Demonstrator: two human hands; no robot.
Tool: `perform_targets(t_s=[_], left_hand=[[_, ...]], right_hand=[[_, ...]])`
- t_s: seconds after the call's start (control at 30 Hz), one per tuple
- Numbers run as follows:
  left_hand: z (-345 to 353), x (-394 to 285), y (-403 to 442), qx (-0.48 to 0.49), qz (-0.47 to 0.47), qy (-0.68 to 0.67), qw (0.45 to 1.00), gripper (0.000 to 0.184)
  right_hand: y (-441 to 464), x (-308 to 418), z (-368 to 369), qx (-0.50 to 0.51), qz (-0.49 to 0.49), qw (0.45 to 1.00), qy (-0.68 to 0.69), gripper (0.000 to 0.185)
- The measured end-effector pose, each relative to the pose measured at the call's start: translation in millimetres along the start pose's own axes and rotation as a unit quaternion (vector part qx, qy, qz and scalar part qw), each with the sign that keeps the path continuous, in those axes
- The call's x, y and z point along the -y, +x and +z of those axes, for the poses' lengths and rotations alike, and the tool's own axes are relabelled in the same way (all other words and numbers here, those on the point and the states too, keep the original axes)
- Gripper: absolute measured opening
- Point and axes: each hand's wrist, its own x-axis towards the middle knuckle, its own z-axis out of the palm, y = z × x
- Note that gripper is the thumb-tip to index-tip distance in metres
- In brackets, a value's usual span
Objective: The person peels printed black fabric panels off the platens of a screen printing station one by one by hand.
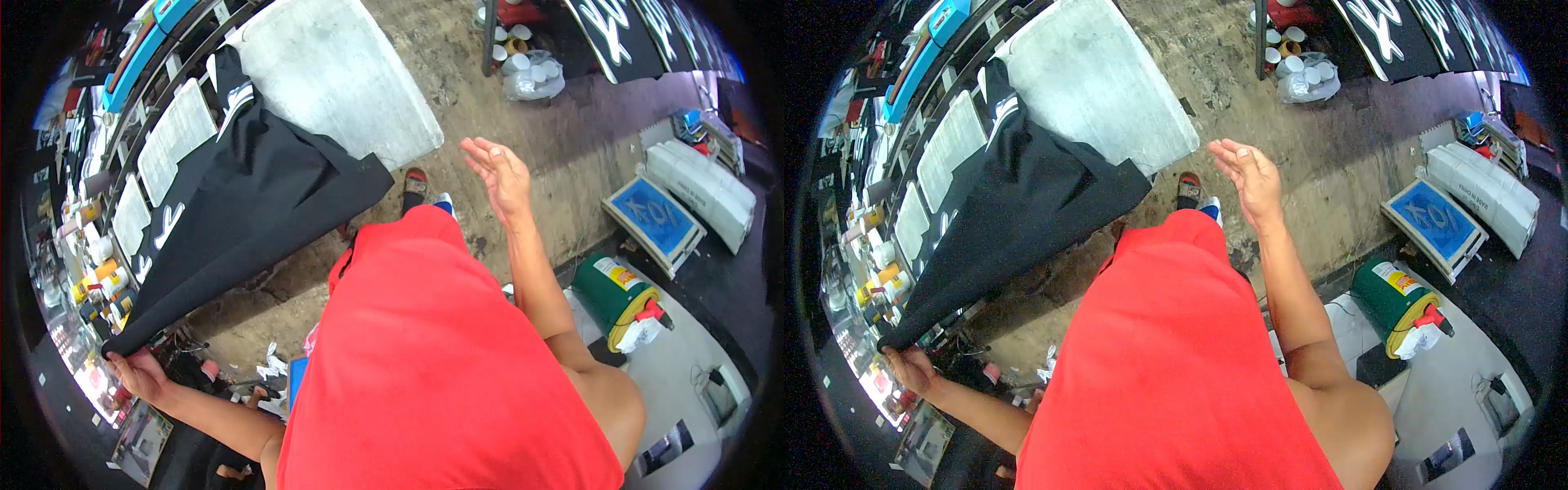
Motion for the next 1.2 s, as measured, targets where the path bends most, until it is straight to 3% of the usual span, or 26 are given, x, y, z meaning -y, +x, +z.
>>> perform_targets(t_s=[0.17,0.37,0.43,0.57,0.67,0.73,0.9,0.97,1.0,1.03,1.07,1.13,1.2], left_hand=[[0.2,2.7,5.1,0.002,0.016,0.003,1.000,0.034],[7.2,2.5,2.2,-0.003,0.026,-0.001,1.000,0.033],[17.4,0.5,-1.6,-0.018,0.039,-0.003,0.999,0.034],[18.3,-1.7,-4.8,0.000,0.039,0.020,0.999,0.035],[25.7,-3.3,-8.2,-0.005,0.047,0.006,0.999,0.035],[16.7,-3.1,-9.3,0.008,0.045,-0.017,0.999,0.030],[35.5,-12.3,-16.3,0.014,0.040,-0.035,0.999,0.025],[34.2,-14.6,-17.3,0.027,0.042,-0.038,0.998,0.025],[33.5,-14.8,-17.0,0.045,0.043,-0.044,0.997,0.025],[30.2,-13.7,-16.7,0.043,0.046,-0.044,0.997,0.025],[24.6,-11.9,-15.8,0.016,0.050,-0.039,0.998,0.028],[24.9,-12.9,-17.2,-0.014,0.056,-0.034,0.998,0.032],[32.0,-16.9,-18.9,0.041,0.058,-0.044,0.997,0.023]], right_hand=[[0.7,7.5,-1.7,0.064,-0.012,0.998,0.013,0.037],[1.9,19.7,4.8,0.132,0.064,0.969,0.198,0.066],[1.5,25.2,8.2,0.177,0.103,0.931,0.301,0.073],[4.6,27.8,12.3,0.217,0.116,0.911,0.331,0.067],[10.0,16.6,14.8,0.157,0.126,0.951,0.236,0.054],[16.2,0.1,7.7,0.132,0.051,0.986,0.086,0.040],[25.6,-21.2,12.7,0.067,0.090,0.994,-0.003,0.033],[30.6,-34.7,34.9,0.016,0.115,0.965,-0.236,0.029],[36.9,-50.5,41.7,0.050,0.078,0.926,-0.366,0.025],[34.0,-59.1,54.0,0.099,-0.084,0.900,-0.416,0.022],[36.4,-62.9,63.5,0.143,-0.121,0.852,-0.489,0.025],[45.8,-83.1,84.6,0.165,-0.168,0.822,-0.519,0.026],[49.3,-94.9,102.6,0.186,-0.217,0.789,-0.544,0.028]])
